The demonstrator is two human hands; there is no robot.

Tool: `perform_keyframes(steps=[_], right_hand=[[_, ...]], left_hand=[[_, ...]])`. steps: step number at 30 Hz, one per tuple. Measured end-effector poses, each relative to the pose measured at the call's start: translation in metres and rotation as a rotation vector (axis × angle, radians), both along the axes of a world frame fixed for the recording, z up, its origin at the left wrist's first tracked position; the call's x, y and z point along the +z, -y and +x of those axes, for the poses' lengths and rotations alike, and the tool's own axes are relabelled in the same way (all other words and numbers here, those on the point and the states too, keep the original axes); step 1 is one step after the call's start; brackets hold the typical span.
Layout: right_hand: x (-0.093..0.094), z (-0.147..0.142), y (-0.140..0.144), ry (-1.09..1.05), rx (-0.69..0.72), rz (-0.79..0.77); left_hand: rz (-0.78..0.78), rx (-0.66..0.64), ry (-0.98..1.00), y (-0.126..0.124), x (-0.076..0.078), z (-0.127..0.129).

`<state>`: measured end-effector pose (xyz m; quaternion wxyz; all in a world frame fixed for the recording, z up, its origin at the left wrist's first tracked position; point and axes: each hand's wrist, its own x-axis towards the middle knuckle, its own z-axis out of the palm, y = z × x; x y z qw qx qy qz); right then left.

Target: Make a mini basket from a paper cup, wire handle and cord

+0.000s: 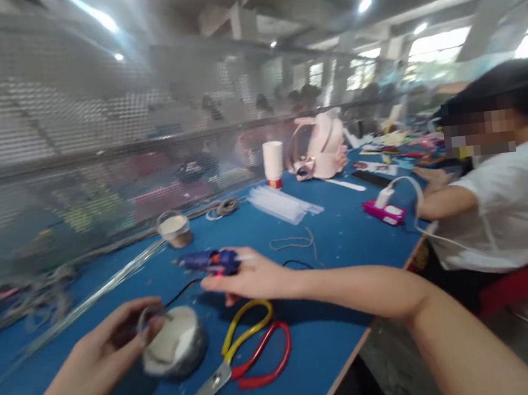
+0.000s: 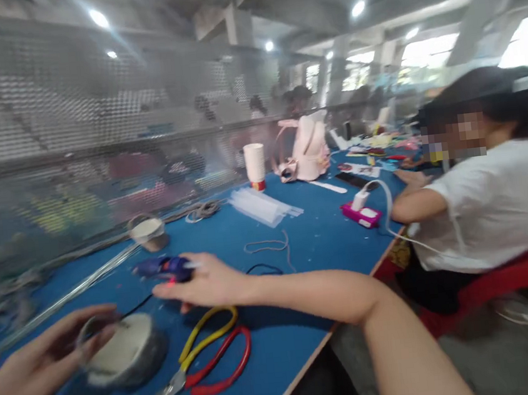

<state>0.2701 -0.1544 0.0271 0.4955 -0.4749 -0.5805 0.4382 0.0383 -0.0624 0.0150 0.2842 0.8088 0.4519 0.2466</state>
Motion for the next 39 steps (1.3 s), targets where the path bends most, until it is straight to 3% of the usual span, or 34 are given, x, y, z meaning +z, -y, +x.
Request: perform_keyframes(steps=[2,4,7,11,13,17,21,25,29,34,39], right_hand=[[0.005,0.010,0.007,0.067,-0.010,-0.030],[0.010,0.020,0.011,0.141,0.001,-0.035],[0.016,0.032,0.014,0.251,0.032,-0.134],[0.027,0.040,0.020,0.281,0.110,-0.201],[0.031,0.042,0.023,0.255,0.153,-0.227],[0.032,0.043,0.025,0.178,0.193,-0.256],[0.030,0.039,0.026,0.125,0.180,-0.289],[0.024,0.037,0.027,0.084,0.178,-0.291],[0.016,0.040,0.027,0.047,0.186,-0.267],[0.015,0.045,0.030,0.038,0.170,-0.272],[0.015,0.051,0.032,-0.001,0.136,-0.272]], left_hand=[[-0.141,0.009,0.050,0.016,0.016,0.003],[-0.130,0.050,0.097,0.026,0.025,0.003],[-0.119,0.111,0.096,0.035,0.026,-0.006],[-0.048,0.140,0.078,0.047,0.018,-0.023],[0.009,0.097,0.040,0.056,0.012,-0.025],[0.096,-0.091,-0.068,0.078,-0.001,-0.019],[0.171,-0.045,-0.136,0.090,-0.015,-0.005],[0.233,0.041,-0.107,0.084,-0.021,0.006],[0.208,-0.010,-0.052,0.066,-0.014,0.010],[-0.026,-0.206,0.073,0.042,-0.007,0.005],[-0.210,-0.147,0.238,0.035,-0.015,0.004]])
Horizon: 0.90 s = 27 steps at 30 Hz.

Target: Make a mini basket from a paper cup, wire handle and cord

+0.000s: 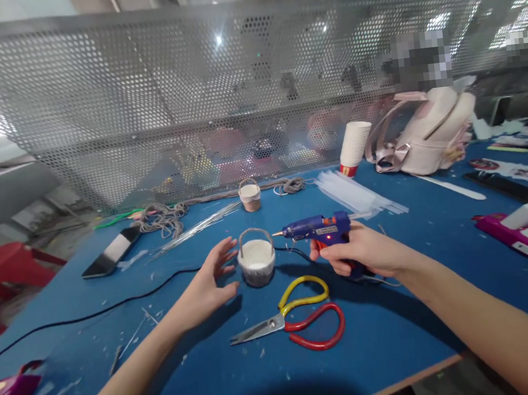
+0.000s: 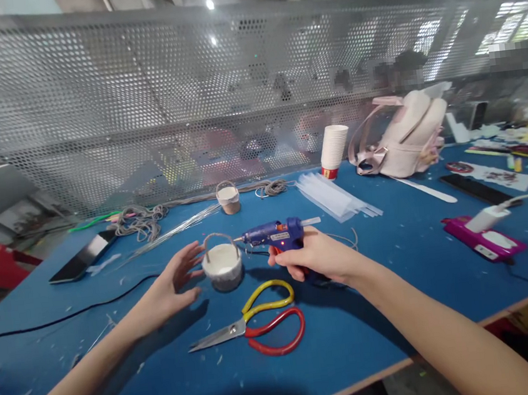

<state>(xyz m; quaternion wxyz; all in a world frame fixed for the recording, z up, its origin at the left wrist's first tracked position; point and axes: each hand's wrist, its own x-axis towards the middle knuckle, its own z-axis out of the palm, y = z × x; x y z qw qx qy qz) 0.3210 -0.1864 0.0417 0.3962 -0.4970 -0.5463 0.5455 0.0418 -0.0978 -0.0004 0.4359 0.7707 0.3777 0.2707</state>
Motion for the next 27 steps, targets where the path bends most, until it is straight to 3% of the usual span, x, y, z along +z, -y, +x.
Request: perform_keyframes(steps=[7,11,22,27], right_hand=[[-0.005,0.005,-0.001,-0.076,-0.027,0.041],[-0.006,0.006,-0.001,-0.080,-0.046,0.042],[0.003,0.001,-0.004,0.082,-0.031,0.103],[0.001,-0.005,-0.008,0.080,-0.070,0.098]], left_hand=[[-0.005,0.116,-0.057,0.010,-0.008,0.013],[-0.015,0.076,-0.026,0.006,-0.007,0.016],[-0.259,-0.175,0.030,-0.006,0.011,0.011],[-0.246,-0.147,0.062,-0.010,0.015,0.016]])
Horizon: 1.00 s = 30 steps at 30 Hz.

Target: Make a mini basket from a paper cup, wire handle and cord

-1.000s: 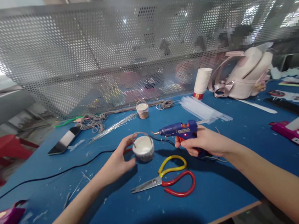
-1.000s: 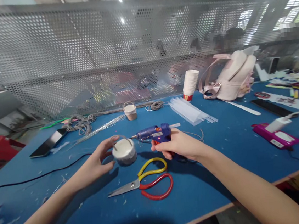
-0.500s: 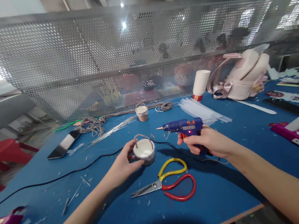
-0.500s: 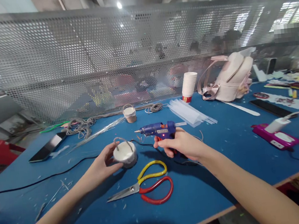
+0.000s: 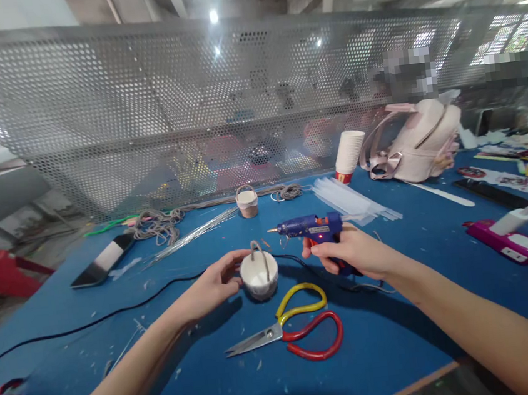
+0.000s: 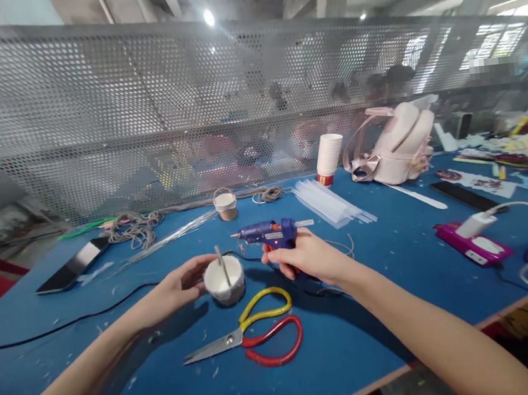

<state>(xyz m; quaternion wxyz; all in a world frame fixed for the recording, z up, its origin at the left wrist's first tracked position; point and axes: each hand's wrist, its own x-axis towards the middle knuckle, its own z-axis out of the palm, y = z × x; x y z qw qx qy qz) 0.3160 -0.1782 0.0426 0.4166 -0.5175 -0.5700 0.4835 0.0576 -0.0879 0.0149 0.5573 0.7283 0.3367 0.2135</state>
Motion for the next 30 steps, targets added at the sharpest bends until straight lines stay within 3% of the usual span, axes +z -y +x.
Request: perform_keyframes(steps=[6,11,15,18,24,30], right_hand=[[-0.004,-0.008,-0.006,-0.097,-0.092,-0.011],[-0.011,-0.020,-0.015,-0.172,-0.153,-0.024],[-0.020,-0.030,-0.023,-0.135,-0.120,-0.003],[-0.027,-0.037,-0.029,-0.086,-0.098,0.044],[-0.046,-0.056,-0.046,-0.136,-0.077,0.094],[-0.050,-0.069,-0.055,-0.119,-0.115,0.156]], left_hand=[[0.010,0.194,0.016,0.000,0.002,0.005],[0.270,0.366,-0.122,0.000,0.002,0.015],[0.498,0.330,-0.169,0.000,-0.003,0.025],[0.579,0.298,-0.155,-0.003,-0.008,0.028],[0.564,0.247,-0.122,-0.011,-0.010,0.028],[0.536,0.216,-0.089,-0.012,-0.013,0.025]])
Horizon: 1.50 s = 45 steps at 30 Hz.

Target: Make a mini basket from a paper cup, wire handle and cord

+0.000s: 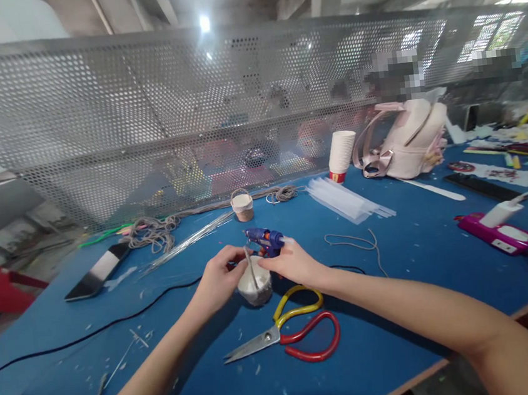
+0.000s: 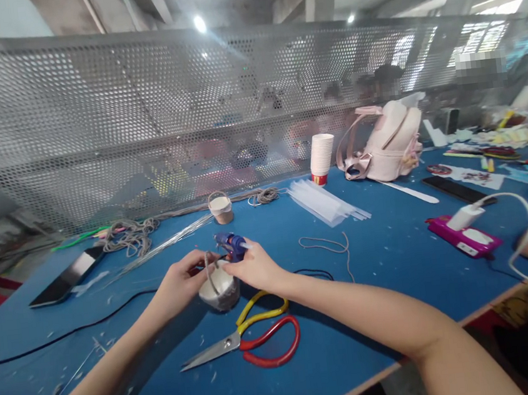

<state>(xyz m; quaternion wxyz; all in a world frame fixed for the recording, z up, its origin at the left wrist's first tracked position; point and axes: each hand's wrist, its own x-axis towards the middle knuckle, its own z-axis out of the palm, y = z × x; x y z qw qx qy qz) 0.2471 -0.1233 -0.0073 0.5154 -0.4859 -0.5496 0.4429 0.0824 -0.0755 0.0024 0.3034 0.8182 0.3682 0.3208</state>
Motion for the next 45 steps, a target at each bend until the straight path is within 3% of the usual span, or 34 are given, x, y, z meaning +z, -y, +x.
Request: perform_keyframes(steps=[4,8,13,20,25,29,33,39,45], right_hand=[[-0.002,-0.001,0.002,0.052,-0.060,-0.001],[-0.004,-0.002,0.005,0.079,-0.082,-0.042],[-0.005,-0.001,0.009,0.080,-0.097,-0.110],[-0.008,0.001,0.013,0.076,-0.047,-0.099],[-0.012,0.001,0.013,0.055,-0.026,-0.092],[-0.012,0.001,0.013,0.073,-0.041,-0.082],[-0.010,0.001,0.011,0.052,-0.065,-0.085],[-0.006,0.009,0.011,0.050,-0.065,-0.070],[0.001,0.010,0.012,0.074,-0.068,-0.037]], left_hand=[[-0.037,0.003,0.023,0.002,0.000,0.000],[-0.154,0.101,0.166,0.005,0.008,-0.005],[-0.238,0.310,0.357,-0.002,0.019,-0.037],[-0.333,0.759,0.548,-0.032,0.023,-0.103],[-0.453,0.872,0.563,-0.051,0.022,-0.120],[-0.482,0.789,0.511,-0.042,0.023,-0.104],[-0.444,0.544,0.389,-0.014,0.024,-0.067],[-0.259,0.250,0.145,0.021,0.022,-0.014],[-0.047,0.131,0.040,0.019,0.014,0.008]])
